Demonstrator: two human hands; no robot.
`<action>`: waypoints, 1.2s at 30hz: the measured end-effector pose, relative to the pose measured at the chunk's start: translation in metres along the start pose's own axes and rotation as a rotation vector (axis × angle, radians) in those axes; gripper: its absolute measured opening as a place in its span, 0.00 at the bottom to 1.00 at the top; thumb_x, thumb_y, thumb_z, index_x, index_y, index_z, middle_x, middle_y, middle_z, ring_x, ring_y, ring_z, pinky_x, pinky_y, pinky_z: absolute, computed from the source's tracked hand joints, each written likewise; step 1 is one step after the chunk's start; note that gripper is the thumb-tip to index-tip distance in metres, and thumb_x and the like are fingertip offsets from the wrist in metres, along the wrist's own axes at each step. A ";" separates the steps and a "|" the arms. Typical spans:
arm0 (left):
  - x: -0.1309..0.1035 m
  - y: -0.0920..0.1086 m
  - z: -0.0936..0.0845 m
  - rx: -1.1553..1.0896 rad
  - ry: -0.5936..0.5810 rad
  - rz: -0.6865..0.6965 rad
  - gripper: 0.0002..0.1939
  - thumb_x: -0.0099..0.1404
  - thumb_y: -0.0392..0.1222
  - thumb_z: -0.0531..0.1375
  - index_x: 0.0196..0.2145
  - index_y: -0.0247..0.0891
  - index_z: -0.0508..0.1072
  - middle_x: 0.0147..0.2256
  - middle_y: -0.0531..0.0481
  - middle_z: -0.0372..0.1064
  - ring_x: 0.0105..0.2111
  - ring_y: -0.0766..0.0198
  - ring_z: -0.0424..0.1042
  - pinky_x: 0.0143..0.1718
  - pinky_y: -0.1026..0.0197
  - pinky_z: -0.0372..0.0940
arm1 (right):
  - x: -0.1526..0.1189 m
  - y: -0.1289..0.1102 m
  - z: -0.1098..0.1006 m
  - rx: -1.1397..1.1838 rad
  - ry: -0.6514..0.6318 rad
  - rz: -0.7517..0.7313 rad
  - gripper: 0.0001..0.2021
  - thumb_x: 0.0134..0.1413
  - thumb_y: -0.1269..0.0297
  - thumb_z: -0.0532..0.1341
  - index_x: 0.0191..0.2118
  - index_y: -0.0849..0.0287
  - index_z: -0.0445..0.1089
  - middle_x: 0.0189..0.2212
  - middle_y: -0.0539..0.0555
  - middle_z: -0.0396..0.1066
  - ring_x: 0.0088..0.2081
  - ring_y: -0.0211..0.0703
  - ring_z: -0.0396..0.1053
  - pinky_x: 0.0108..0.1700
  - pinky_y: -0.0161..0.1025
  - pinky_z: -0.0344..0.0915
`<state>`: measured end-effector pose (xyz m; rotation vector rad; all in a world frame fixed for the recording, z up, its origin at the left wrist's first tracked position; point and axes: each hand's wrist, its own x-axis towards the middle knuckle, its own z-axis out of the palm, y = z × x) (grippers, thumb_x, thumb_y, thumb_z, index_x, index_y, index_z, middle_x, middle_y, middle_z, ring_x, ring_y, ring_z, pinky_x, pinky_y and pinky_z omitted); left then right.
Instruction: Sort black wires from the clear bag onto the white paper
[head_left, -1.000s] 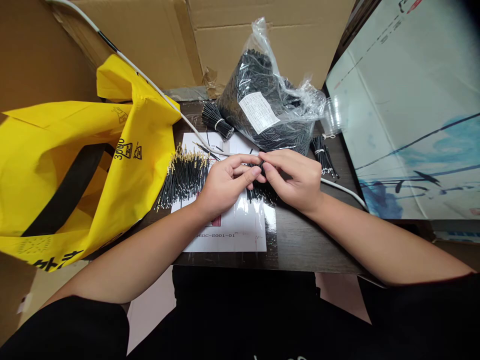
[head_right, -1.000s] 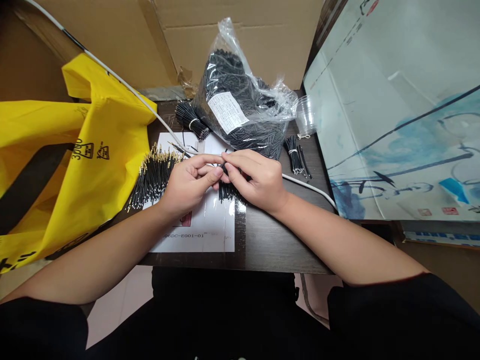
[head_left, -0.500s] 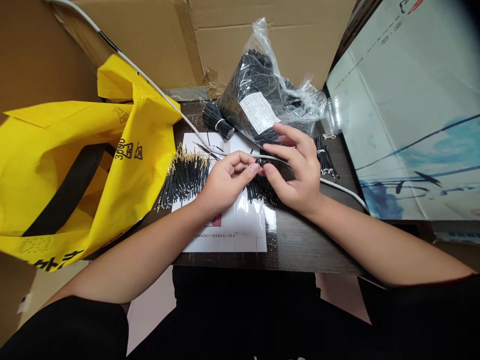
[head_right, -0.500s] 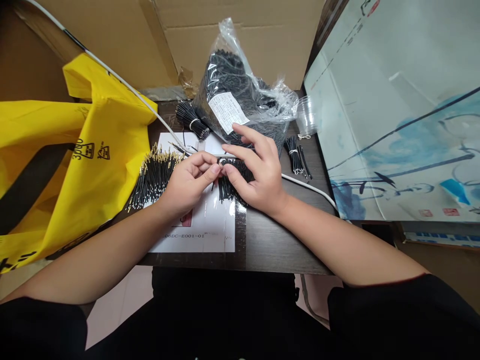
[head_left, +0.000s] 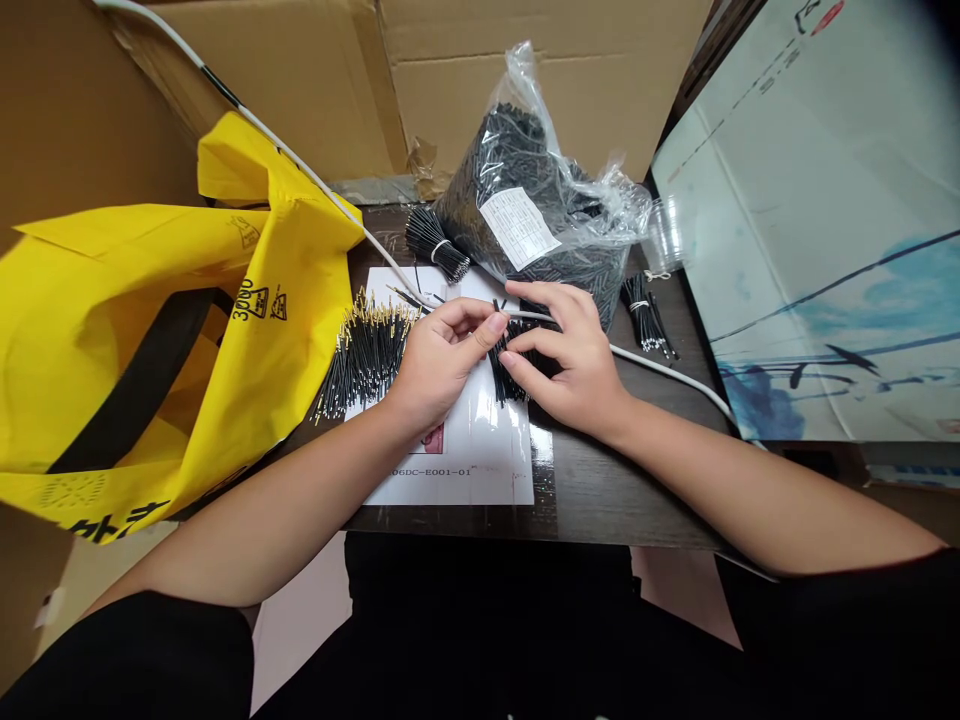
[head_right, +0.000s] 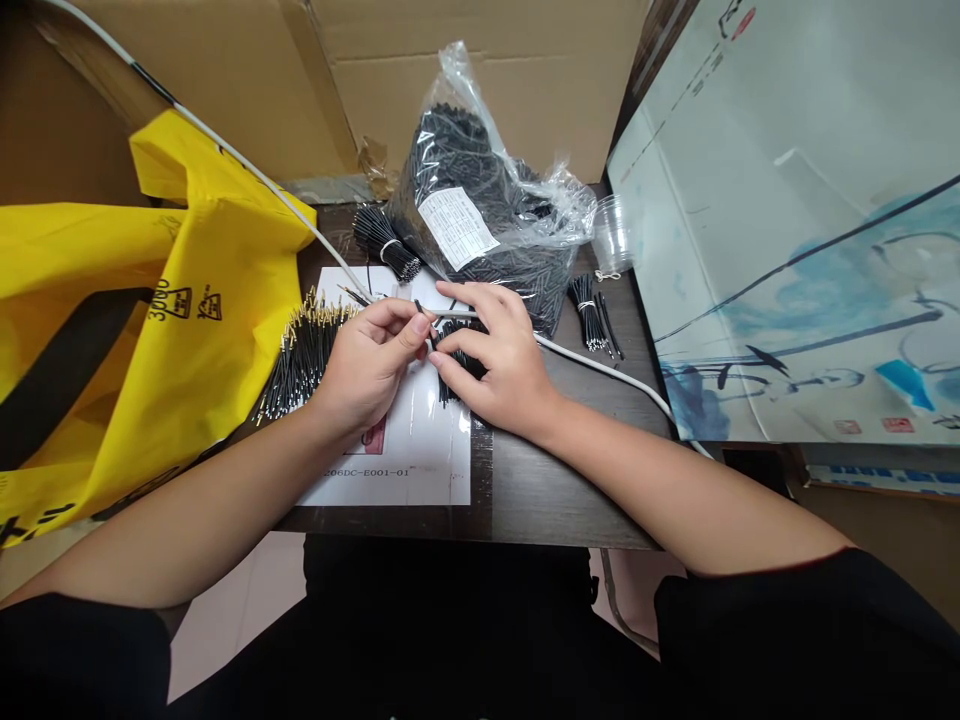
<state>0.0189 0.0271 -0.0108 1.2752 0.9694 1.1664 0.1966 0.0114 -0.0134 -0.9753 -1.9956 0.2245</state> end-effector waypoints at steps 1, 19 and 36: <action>0.000 0.000 0.000 0.008 -0.003 0.004 0.14 0.62 0.52 0.70 0.35 0.39 0.75 0.35 0.50 0.75 0.34 0.68 0.73 0.37 0.65 0.69 | 0.000 0.000 0.000 0.004 -0.007 0.005 0.05 0.60 0.65 0.63 0.33 0.55 0.75 0.60 0.56 0.70 0.61 0.54 0.64 0.63 0.61 0.60; -0.004 0.003 0.000 0.098 0.060 0.066 0.13 0.64 0.42 0.68 0.45 0.40 0.76 0.35 0.50 0.79 0.37 0.65 0.79 0.40 0.64 0.72 | -0.003 -0.003 0.000 -0.065 -0.089 0.080 0.09 0.63 0.62 0.61 0.30 0.56 0.68 0.29 0.49 0.71 0.35 0.43 0.64 0.45 0.46 0.56; -0.002 0.001 -0.002 0.087 0.072 0.044 0.13 0.62 0.45 0.70 0.42 0.38 0.76 0.37 0.49 0.79 0.38 0.65 0.79 0.43 0.62 0.73 | 0.001 -0.004 -0.007 -0.057 -0.109 0.125 0.06 0.62 0.63 0.62 0.32 0.57 0.70 0.29 0.49 0.72 0.35 0.41 0.68 0.46 0.45 0.58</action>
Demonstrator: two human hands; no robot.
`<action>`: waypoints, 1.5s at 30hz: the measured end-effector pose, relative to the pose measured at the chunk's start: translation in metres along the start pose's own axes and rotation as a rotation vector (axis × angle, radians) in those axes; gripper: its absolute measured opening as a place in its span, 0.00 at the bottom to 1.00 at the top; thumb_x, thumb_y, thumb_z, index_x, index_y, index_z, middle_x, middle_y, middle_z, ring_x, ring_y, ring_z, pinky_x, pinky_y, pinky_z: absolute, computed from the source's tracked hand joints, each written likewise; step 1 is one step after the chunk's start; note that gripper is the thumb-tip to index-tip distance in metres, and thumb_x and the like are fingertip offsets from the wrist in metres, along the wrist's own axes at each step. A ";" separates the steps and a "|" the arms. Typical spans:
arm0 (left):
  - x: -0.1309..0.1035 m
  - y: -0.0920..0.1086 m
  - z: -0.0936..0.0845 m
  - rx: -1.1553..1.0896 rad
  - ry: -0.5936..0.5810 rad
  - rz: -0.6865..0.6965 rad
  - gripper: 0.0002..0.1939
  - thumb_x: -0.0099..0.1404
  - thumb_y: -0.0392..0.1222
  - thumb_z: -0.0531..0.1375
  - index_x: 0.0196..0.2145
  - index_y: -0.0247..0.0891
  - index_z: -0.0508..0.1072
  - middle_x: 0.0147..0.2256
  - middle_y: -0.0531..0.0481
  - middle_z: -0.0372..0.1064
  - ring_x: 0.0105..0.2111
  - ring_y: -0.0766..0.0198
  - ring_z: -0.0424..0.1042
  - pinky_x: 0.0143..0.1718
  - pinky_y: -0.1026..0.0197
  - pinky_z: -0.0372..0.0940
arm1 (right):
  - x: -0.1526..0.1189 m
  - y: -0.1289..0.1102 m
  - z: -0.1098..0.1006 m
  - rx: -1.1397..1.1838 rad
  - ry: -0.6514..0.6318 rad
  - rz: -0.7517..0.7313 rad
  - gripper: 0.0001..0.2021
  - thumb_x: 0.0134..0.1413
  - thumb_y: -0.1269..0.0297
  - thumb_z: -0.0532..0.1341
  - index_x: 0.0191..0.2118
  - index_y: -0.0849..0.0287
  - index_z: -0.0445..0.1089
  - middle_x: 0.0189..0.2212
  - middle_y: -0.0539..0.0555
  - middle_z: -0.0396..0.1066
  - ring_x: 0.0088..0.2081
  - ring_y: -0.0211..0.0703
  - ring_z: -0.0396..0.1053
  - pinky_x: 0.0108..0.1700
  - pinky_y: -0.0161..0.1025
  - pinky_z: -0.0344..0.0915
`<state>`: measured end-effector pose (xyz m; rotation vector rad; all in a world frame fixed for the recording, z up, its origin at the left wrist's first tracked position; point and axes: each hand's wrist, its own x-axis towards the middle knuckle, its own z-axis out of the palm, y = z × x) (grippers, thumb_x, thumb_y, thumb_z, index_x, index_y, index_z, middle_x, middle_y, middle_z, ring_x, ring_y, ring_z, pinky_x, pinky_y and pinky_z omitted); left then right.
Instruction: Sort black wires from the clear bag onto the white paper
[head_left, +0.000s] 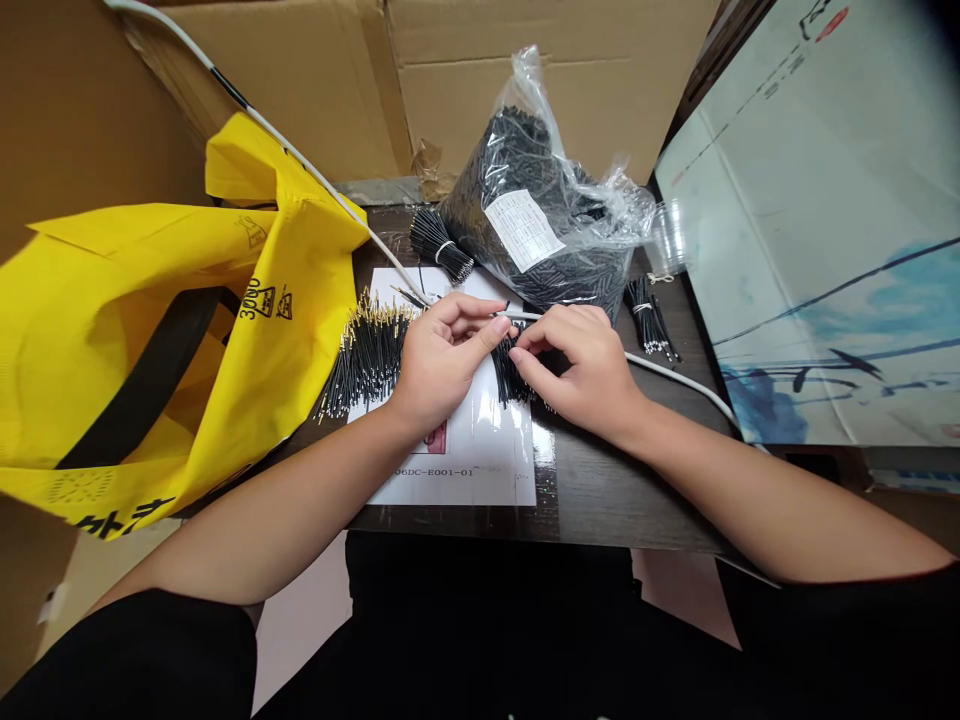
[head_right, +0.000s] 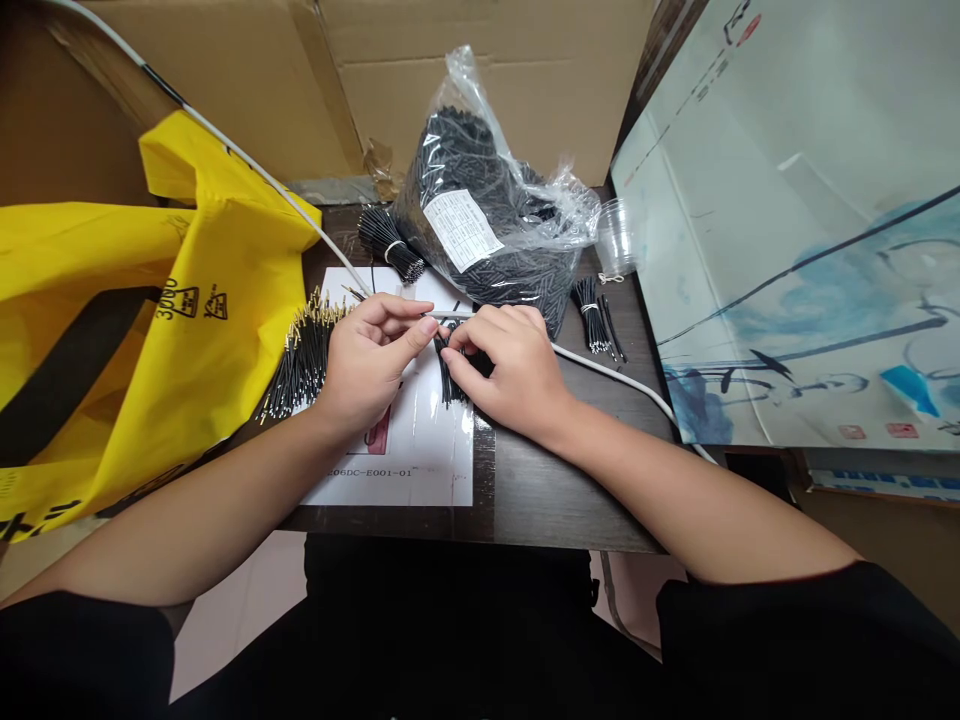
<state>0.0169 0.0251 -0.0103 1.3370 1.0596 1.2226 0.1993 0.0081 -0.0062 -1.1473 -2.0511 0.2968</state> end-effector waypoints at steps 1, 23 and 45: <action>0.000 0.000 0.000 -0.004 -0.006 -0.006 0.13 0.62 0.45 0.70 0.41 0.38 0.76 0.37 0.48 0.79 0.38 0.65 0.79 0.44 0.62 0.73 | 0.000 0.000 -0.001 0.007 -0.008 0.007 0.06 0.62 0.64 0.63 0.33 0.57 0.71 0.30 0.49 0.72 0.35 0.40 0.69 0.46 0.44 0.58; 0.001 0.001 0.001 -0.044 -0.112 -0.095 0.16 0.57 0.49 0.73 0.36 0.34 0.79 0.34 0.45 0.81 0.34 0.65 0.80 0.40 0.63 0.74 | 0.001 -0.003 -0.018 0.056 -0.190 0.111 0.07 0.60 0.65 0.62 0.30 0.59 0.71 0.26 0.46 0.71 0.29 0.35 0.67 0.42 0.39 0.57; 0.005 0.005 -0.002 0.050 -0.129 -0.100 0.15 0.71 0.49 0.60 0.48 0.38 0.79 0.35 0.47 0.79 0.22 0.72 0.66 0.24 0.67 0.62 | 0.002 -0.003 -0.014 0.086 -0.179 0.189 0.05 0.51 0.70 0.62 0.26 0.59 0.69 0.23 0.44 0.67 0.27 0.34 0.64 0.41 0.38 0.56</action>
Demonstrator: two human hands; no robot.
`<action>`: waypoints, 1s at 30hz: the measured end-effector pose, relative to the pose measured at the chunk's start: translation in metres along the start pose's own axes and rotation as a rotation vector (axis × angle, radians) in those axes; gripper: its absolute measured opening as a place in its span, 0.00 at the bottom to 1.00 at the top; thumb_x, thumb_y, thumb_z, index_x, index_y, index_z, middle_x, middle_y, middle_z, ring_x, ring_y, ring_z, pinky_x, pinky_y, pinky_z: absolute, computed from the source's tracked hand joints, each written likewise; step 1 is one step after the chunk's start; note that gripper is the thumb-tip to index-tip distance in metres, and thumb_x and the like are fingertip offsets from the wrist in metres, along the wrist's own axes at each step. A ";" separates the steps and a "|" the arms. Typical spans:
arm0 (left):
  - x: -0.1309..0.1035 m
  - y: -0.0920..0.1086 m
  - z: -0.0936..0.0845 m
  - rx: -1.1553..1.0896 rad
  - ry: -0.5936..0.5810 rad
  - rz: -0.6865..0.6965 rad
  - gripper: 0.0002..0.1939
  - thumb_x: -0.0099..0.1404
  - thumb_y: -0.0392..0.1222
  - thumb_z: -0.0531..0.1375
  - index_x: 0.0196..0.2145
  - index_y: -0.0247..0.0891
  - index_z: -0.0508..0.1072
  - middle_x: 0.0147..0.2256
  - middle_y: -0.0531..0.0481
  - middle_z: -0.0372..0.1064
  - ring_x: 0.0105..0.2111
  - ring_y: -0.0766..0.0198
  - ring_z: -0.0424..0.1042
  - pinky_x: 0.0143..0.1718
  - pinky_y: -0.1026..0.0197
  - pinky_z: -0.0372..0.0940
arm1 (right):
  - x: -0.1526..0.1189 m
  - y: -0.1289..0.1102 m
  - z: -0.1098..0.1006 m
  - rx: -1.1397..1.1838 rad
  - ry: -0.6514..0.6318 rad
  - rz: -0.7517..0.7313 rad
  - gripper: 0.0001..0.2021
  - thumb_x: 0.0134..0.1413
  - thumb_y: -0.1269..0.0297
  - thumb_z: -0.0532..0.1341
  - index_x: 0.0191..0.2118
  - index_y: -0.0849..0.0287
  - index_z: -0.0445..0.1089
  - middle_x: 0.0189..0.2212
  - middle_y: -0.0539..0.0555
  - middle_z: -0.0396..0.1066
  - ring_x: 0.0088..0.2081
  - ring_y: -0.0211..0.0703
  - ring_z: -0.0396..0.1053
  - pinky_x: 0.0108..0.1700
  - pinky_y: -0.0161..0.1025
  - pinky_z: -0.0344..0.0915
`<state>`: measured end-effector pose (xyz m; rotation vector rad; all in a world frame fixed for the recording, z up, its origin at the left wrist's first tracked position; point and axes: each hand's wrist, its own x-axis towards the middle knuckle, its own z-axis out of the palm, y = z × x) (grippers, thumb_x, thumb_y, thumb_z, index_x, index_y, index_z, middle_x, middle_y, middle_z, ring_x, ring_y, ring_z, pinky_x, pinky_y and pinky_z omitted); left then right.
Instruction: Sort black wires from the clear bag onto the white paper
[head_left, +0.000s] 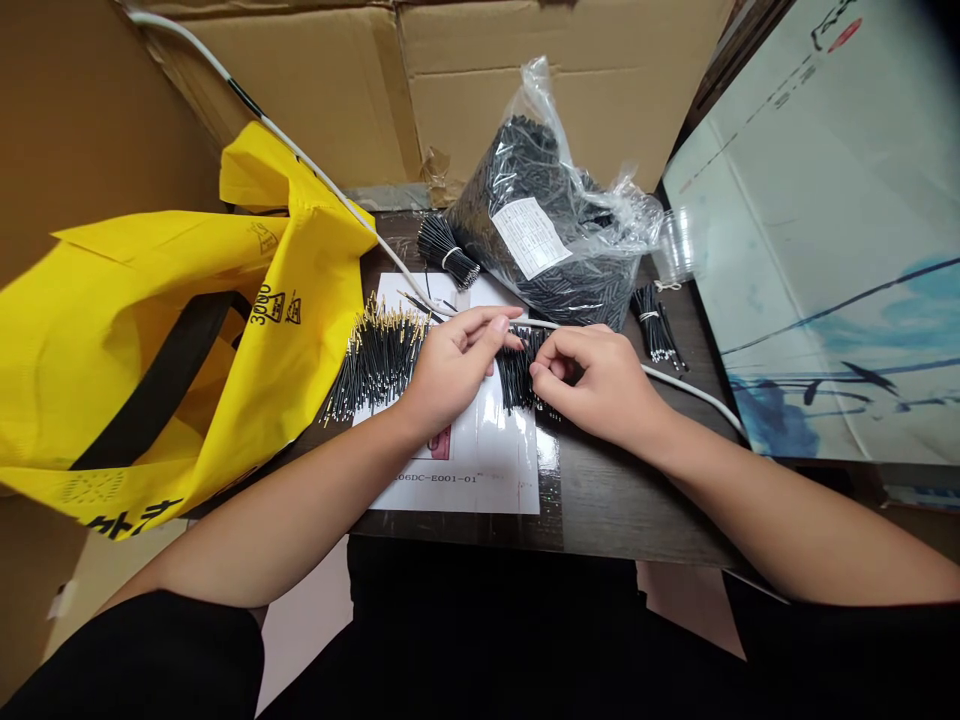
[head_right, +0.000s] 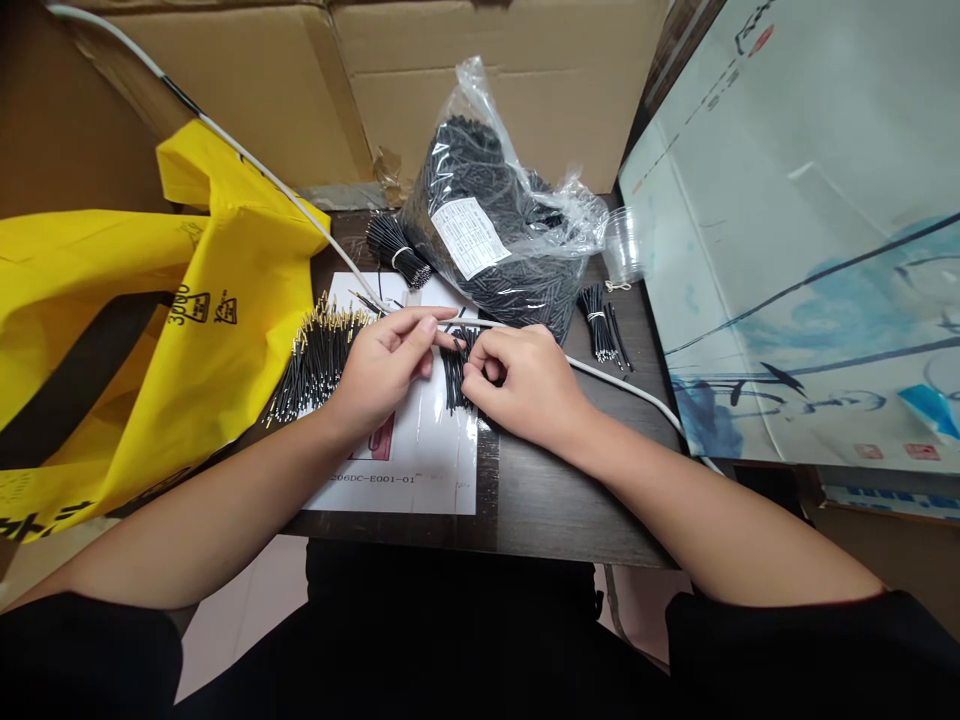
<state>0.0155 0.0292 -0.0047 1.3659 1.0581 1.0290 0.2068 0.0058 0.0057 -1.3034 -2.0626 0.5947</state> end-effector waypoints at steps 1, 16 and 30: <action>0.001 0.000 -0.001 0.002 0.025 0.002 0.16 0.72 0.50 0.59 0.48 0.39 0.78 0.35 0.48 0.78 0.21 0.73 0.63 0.22 0.67 0.60 | 0.001 0.000 0.001 -0.003 0.011 0.022 0.05 0.51 0.70 0.62 0.26 0.59 0.68 0.22 0.44 0.67 0.27 0.34 0.64 0.40 0.38 0.56; -0.007 0.007 -0.003 0.162 -0.072 0.085 0.26 0.69 0.49 0.57 0.17 0.39 0.53 0.17 0.57 0.47 0.20 0.69 0.47 0.24 0.61 0.48 | 0.007 0.006 0.010 -0.243 0.009 0.124 0.12 0.60 0.60 0.59 0.26 0.58 0.66 0.24 0.49 0.66 0.27 0.37 0.59 0.32 0.38 0.49; -0.020 0.018 0.000 0.151 -0.966 0.160 0.22 0.63 0.36 0.54 0.17 0.40 0.46 0.18 0.58 0.40 0.20 0.68 0.42 0.26 0.57 0.44 | 0.086 -0.019 0.017 -0.321 -0.268 -0.443 0.16 0.67 0.71 0.52 0.47 0.54 0.76 0.42 0.55 0.71 0.41 0.44 0.64 0.38 0.40 0.53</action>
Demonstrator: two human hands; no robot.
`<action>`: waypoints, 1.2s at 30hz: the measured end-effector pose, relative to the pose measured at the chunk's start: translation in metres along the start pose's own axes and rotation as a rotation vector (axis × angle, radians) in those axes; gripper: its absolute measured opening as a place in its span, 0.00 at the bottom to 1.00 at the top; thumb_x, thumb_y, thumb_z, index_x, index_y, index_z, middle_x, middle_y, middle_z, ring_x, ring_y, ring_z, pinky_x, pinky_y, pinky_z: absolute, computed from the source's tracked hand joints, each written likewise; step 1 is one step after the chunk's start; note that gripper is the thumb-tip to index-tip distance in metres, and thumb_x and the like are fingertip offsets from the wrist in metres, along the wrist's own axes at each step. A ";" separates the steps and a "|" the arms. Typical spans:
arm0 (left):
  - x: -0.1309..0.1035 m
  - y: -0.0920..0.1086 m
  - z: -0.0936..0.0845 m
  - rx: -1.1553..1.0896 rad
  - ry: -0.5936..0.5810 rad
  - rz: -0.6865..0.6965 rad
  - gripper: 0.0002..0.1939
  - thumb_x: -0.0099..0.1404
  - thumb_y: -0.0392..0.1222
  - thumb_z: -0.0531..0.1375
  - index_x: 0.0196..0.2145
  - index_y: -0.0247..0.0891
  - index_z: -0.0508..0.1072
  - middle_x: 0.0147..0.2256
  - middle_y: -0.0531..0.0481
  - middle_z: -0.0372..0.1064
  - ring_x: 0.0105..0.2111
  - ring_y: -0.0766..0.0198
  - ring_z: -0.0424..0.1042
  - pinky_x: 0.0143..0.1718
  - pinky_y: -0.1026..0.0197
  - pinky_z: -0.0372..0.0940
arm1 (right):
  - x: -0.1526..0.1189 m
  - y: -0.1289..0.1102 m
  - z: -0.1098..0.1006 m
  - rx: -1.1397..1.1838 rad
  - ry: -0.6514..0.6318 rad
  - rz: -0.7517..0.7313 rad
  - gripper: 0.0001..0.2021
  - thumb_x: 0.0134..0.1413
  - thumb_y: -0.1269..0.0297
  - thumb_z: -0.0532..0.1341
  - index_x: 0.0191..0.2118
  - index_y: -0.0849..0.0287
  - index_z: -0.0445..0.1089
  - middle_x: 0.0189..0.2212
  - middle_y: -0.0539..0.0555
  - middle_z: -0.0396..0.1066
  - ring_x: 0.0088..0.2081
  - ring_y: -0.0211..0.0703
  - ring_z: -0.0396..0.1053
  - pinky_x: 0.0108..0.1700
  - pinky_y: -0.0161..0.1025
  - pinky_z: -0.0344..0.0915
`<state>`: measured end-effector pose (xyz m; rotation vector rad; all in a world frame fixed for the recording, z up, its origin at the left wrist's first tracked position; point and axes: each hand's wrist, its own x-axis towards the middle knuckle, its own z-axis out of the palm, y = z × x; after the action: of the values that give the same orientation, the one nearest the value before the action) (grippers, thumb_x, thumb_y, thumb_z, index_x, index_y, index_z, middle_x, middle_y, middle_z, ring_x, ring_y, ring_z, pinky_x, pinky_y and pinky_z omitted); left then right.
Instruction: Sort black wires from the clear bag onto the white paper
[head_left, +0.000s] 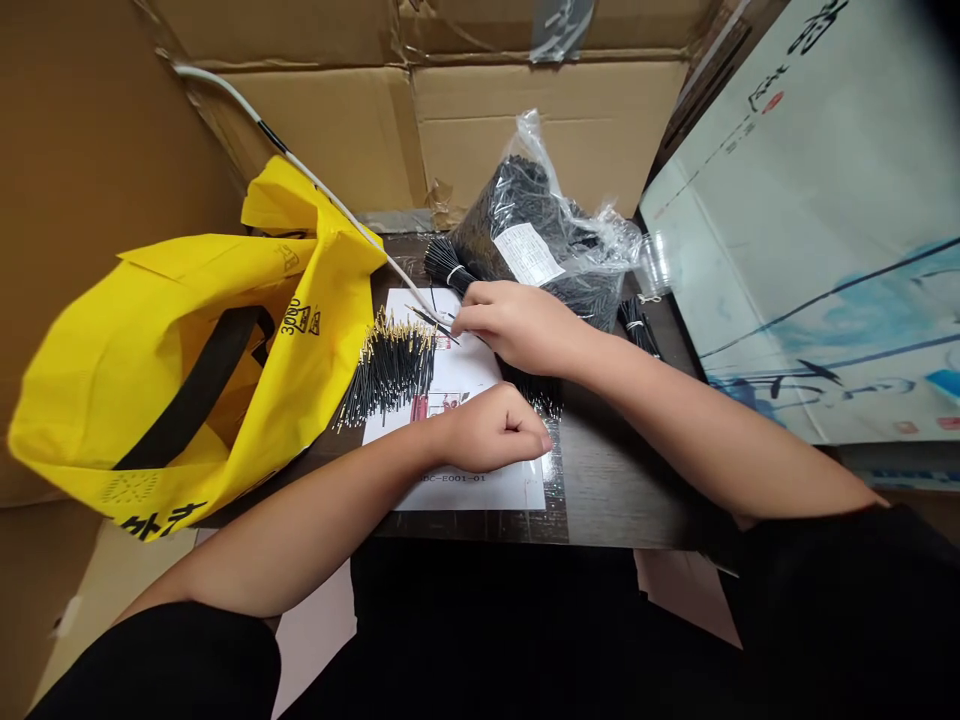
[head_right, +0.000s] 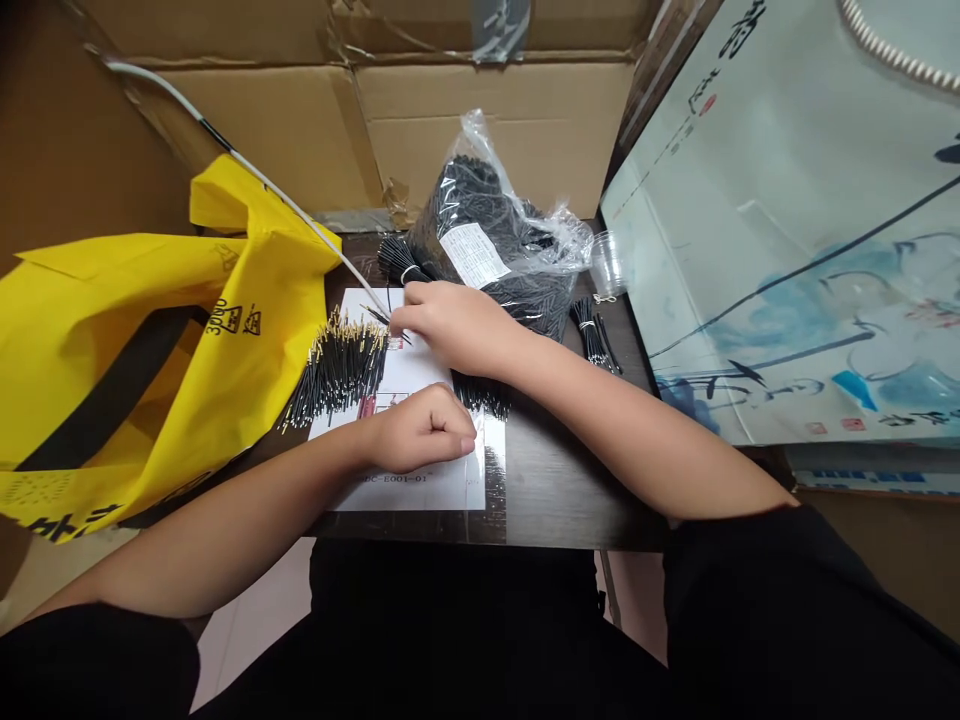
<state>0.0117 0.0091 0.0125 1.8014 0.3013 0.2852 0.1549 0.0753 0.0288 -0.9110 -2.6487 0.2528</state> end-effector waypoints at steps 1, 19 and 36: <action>0.000 0.000 0.000 0.007 -0.004 0.007 0.21 0.62 0.35 0.54 0.17 0.40 0.46 0.18 0.58 0.41 0.20 0.68 0.43 0.26 0.57 0.44 | 0.012 0.000 0.005 -0.039 -0.039 -0.068 0.16 0.67 0.71 0.52 0.48 0.54 0.76 0.43 0.56 0.71 0.42 0.44 0.63 0.38 0.40 0.53; 0.000 -0.006 0.000 0.047 0.039 0.042 0.20 0.61 0.33 0.54 0.18 0.39 0.46 0.19 0.58 0.41 0.21 0.69 0.42 0.26 0.58 0.43 | 0.054 0.004 0.035 -0.118 -0.113 -0.271 0.09 0.65 0.69 0.58 0.37 0.57 0.76 0.40 0.56 0.69 0.41 0.45 0.60 0.40 0.42 0.52; -0.003 -0.011 -0.007 0.042 0.222 0.002 0.22 0.65 0.42 0.54 0.18 0.40 0.48 0.19 0.56 0.42 0.22 0.66 0.47 0.27 0.57 0.45 | -0.004 0.001 -0.084 0.481 -0.254 0.001 0.10 0.57 0.57 0.67 0.43 0.53 0.79 0.28 0.45 0.72 0.31 0.33 0.68 0.36 0.36 0.62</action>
<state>0.0062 0.0176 0.0038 1.8133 0.4646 0.4852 0.1883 0.0784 0.1054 -0.7559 -2.6173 1.0130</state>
